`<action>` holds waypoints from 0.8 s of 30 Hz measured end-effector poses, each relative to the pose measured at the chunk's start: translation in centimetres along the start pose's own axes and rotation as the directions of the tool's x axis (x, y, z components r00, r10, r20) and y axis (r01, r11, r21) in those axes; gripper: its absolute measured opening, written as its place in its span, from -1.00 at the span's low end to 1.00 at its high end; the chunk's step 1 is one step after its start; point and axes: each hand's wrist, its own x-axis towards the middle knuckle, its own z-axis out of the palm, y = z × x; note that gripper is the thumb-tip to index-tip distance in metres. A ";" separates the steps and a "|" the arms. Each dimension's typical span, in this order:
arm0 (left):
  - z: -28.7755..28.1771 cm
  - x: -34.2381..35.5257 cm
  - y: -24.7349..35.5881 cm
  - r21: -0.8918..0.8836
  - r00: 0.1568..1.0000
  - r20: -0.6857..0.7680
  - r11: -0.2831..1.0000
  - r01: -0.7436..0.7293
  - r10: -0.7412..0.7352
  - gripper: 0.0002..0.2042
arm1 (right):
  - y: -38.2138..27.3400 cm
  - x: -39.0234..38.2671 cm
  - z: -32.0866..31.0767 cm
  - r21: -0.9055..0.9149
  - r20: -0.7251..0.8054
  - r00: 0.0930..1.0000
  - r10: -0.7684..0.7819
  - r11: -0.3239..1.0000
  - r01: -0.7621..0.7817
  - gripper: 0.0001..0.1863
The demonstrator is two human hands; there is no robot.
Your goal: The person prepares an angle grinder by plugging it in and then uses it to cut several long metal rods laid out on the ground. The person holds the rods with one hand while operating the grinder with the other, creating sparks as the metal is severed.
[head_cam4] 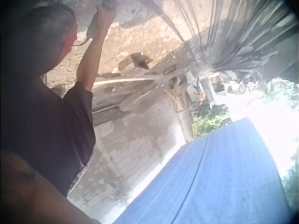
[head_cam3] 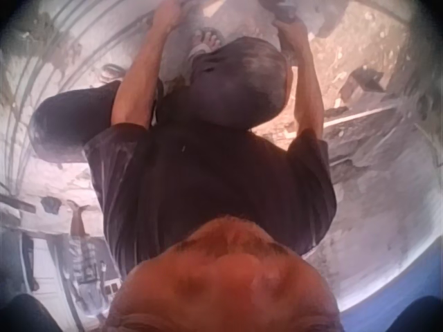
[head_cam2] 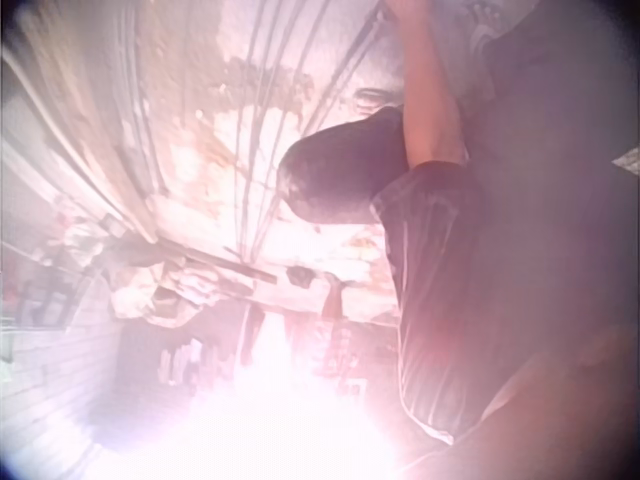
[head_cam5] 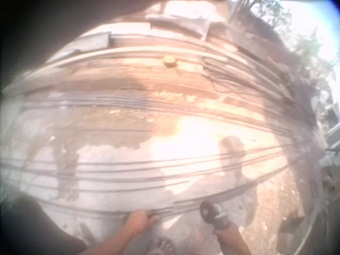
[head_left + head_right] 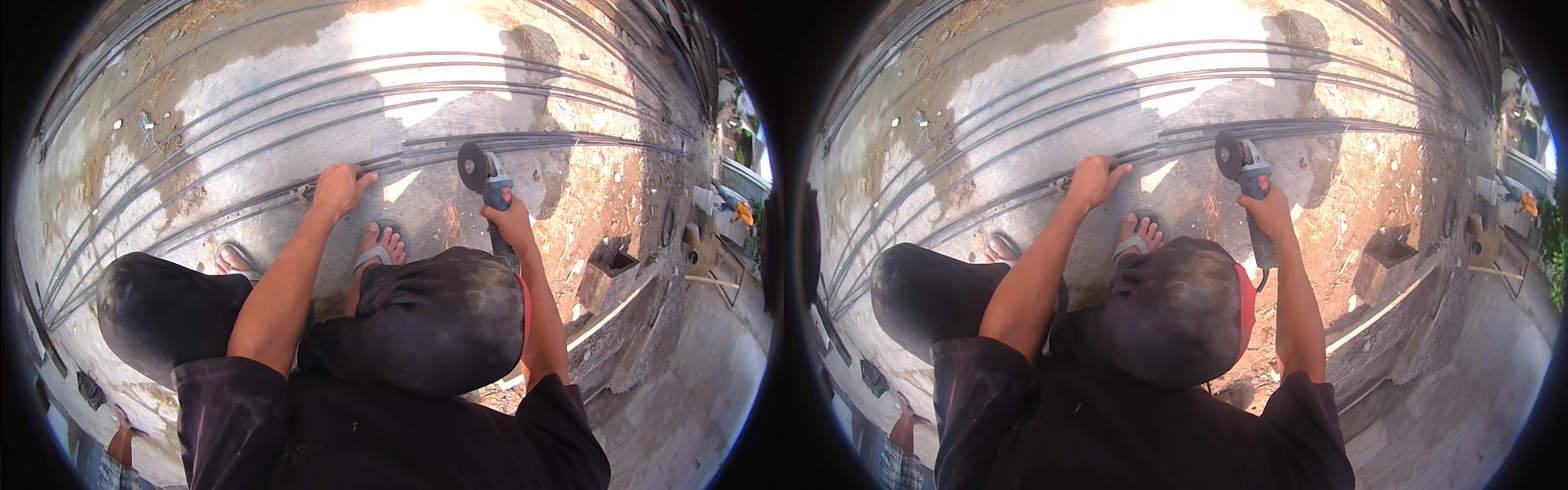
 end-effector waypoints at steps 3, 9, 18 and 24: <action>-0.2 -0.2 0.4 -0.006 1.000 0.011 1.000 0.028 -0.028 -0.54 | -0.1 0.3 0.3 0.034 -0.003 1.000 0.016 0.999 -0.016 -0.46; 0.1 -0.2 -0.2 -0.037 0.999 -0.049 0.999 -0.015 0.014 -0.51 | 0.9 1.0 0.9 0.074 -0.043 0.998 -0.053 0.996 0.056 -0.45; 0.0 -0.2 0.0 -0.063 0.999 -0.037 0.998 -0.012 0.009 -0.51 | 1.2 1.4 1.2 0.081 -0.033 0.999 -0.036 0.996 0.038 -0.49; -0.3 -0.4 0.1 -0.025 1.000 -0.016 1.000 0.008 -0.009 -0.53 | 0.8 1.1 1.7 0.149 -0.021 0.999 -0.038 0.988 0.041 -0.55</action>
